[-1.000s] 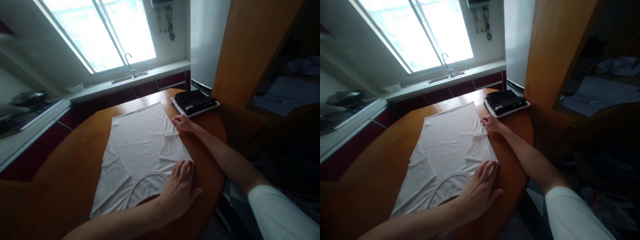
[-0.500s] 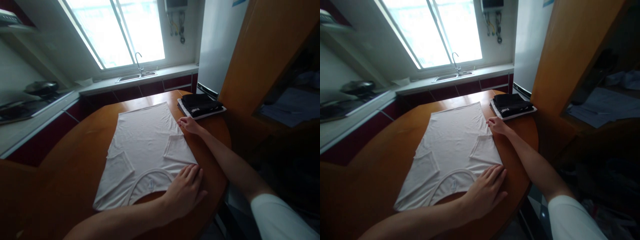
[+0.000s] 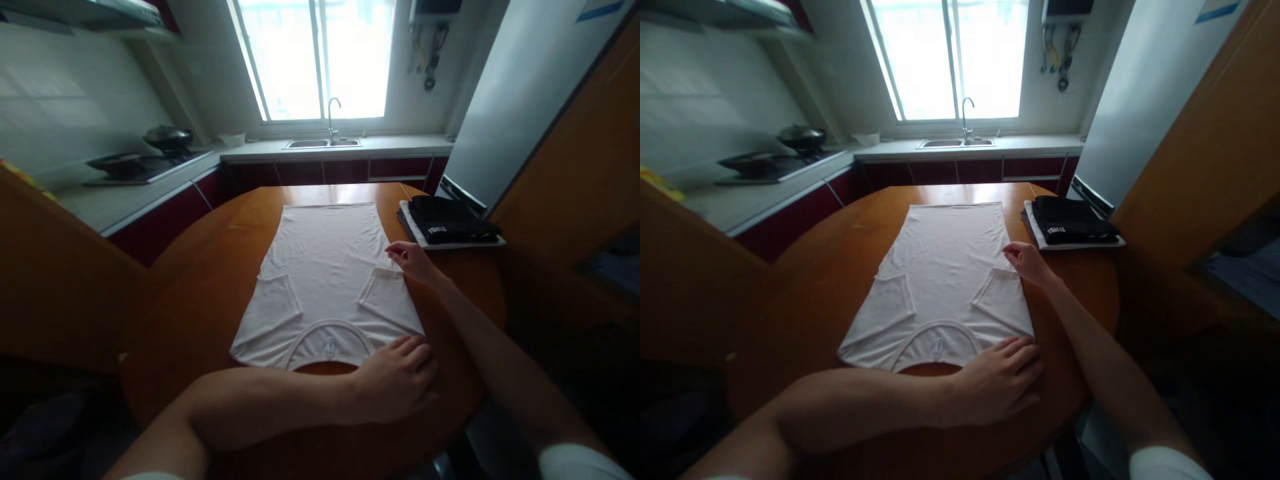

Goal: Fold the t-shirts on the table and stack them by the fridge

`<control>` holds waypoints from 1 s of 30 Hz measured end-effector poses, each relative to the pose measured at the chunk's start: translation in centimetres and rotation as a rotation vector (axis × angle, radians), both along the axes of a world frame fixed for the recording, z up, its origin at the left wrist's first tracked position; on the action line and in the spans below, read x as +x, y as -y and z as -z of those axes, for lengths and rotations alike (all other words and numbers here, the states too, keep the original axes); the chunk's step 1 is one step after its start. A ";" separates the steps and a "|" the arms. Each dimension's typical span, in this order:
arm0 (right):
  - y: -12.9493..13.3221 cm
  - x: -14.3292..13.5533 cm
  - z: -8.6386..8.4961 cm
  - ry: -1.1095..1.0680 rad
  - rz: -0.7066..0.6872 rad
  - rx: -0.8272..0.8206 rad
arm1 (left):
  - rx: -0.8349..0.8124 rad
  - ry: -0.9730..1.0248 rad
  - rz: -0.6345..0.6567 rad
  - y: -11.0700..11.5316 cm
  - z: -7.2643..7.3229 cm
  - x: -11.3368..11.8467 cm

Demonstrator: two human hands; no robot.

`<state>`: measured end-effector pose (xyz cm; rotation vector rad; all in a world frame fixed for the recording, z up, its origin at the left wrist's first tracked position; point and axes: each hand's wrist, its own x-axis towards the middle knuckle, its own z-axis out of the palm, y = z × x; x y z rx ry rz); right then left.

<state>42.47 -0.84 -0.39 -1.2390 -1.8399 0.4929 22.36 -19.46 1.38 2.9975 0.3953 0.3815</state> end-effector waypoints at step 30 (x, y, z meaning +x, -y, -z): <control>1.2 -3.2 0.1 0.144 0.169 0.128 | -0.044 0.047 -0.047 -1.6 1.2 -0.3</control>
